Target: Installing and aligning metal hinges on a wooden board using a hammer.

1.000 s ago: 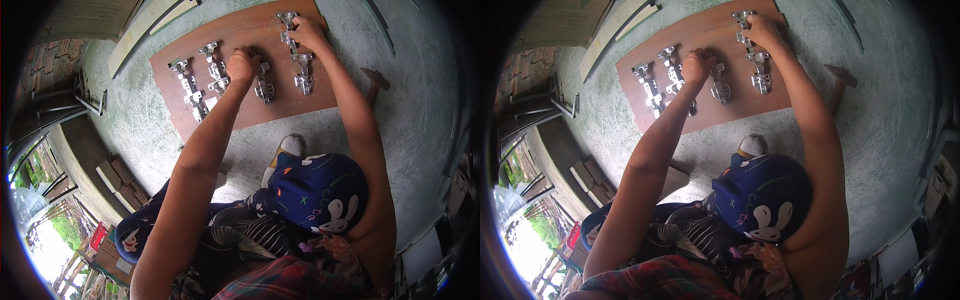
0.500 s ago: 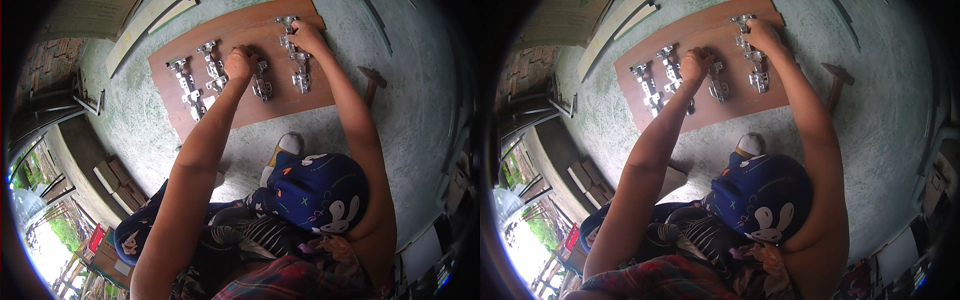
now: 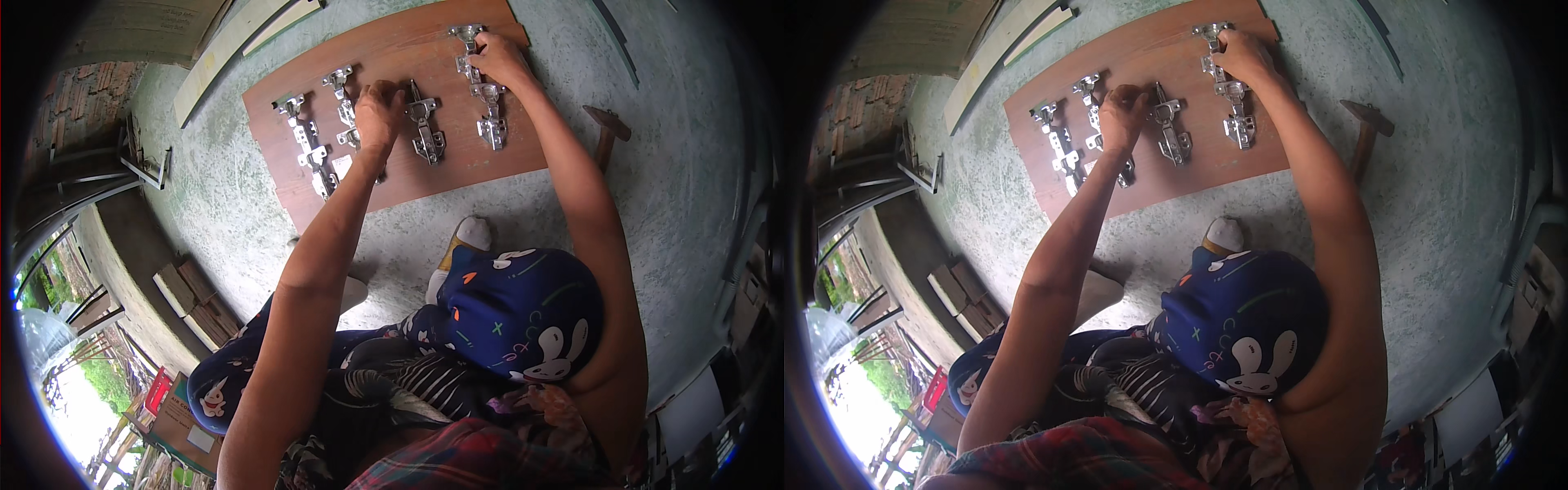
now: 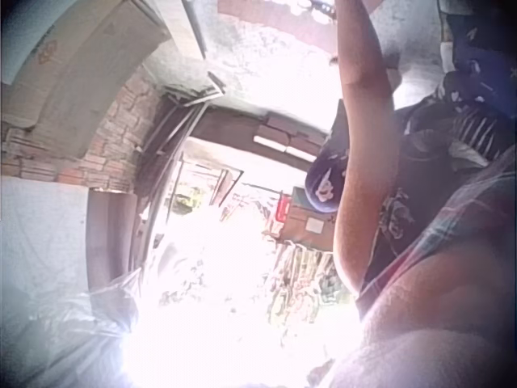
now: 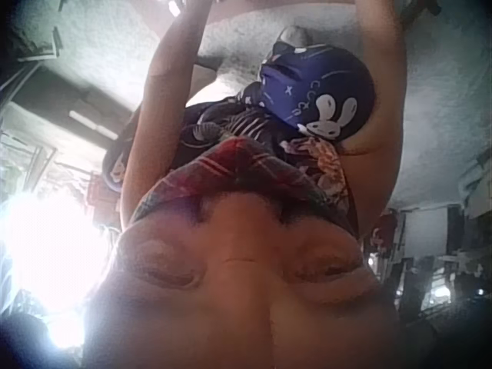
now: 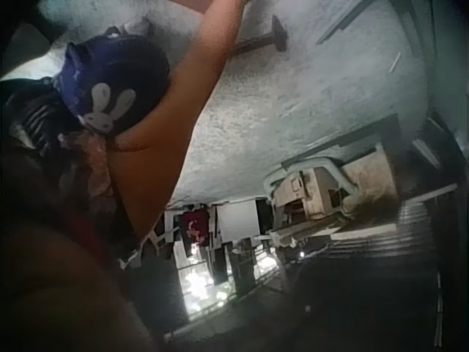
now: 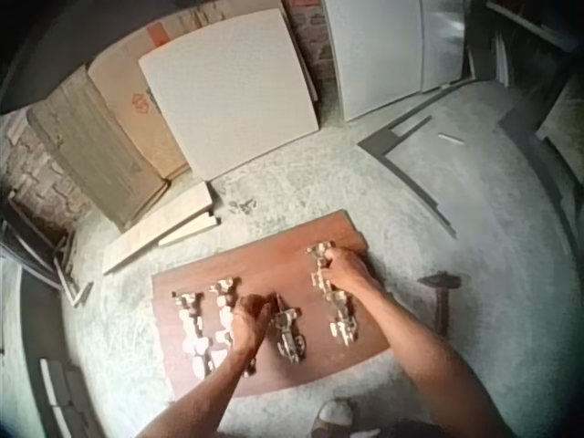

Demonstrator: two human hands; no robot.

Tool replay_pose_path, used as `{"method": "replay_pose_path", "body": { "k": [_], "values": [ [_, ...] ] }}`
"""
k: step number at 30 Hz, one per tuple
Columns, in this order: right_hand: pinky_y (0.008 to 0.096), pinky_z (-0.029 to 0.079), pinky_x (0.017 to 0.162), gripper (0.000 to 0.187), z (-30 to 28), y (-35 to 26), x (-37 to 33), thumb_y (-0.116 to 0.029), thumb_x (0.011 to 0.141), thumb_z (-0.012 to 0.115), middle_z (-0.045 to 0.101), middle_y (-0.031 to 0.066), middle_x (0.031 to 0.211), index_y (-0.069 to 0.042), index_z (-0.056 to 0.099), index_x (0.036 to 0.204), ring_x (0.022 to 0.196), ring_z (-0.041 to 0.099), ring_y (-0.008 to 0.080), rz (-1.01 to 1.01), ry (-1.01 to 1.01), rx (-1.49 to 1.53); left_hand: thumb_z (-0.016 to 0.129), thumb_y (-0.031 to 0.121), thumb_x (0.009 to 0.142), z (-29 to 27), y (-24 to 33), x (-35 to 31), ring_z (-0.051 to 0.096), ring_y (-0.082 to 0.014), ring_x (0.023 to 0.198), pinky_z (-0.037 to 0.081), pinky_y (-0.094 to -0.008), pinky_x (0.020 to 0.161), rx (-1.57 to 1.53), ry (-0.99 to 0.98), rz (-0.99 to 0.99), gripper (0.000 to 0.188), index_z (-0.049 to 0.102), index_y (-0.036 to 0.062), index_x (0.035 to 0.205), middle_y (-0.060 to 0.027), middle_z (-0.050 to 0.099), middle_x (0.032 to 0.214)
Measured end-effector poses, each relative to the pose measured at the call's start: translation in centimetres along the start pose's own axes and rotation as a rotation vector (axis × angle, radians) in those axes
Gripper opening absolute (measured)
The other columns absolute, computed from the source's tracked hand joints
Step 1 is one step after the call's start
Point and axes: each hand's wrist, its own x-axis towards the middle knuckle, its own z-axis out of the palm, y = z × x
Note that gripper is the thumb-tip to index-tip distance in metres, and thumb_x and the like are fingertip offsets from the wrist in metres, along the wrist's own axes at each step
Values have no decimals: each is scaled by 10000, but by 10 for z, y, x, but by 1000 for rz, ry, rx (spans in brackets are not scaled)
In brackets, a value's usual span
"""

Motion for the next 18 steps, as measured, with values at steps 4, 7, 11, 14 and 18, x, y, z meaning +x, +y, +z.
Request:
{"method": "replay_pose_path", "body": {
  "k": [4,7,11,14,18],
  "values": [
    [355,513,648,228,2,8,2,-182,778,714,692,112,749,-31,597,902,692,679,226,-63,111,-69,686,138,809,-1,16,-28,632,-313,837,513,-390,738,15,79,234,210,647,62,1002,-147,618,971],
    [364,514,652,240,0,10,10,-214,784,715,693,124,761,-38,596,894,708,680,246,-65,144,-104,624,94,778,15,44,-51,568,-299,988,469,-410,823,126,-65,563,309,634,127,1085,-112,575,1167],
    [369,511,647,245,4,10,7,-229,785,715,690,129,760,-45,598,896,701,677,253,-68,133,-92,565,131,833,42,86,-69,504,-288,1145,463,-395,908,335,-303,762,443,582,200,1271,-135,382,1436],
    [375,508,637,245,4,9,5,-236,789,712,689,127,755,-48,597,899,694,675,255,-93,168,-79,533,129,845,58,97,-71,497,-273,1152,467,-379,902,468,-425,764,441,584,234,1271,-135,343,1473],
    [428,522,782,297,1,13,5,-273,752,680,684,154,948,-73,634,967,902,660,339,6,88,-33,523,130,834,76,90,-69,504,-270,1137,493,-378,862,539,-512,710,341,640,191,1149,-142,356,1459]
  ]
}}
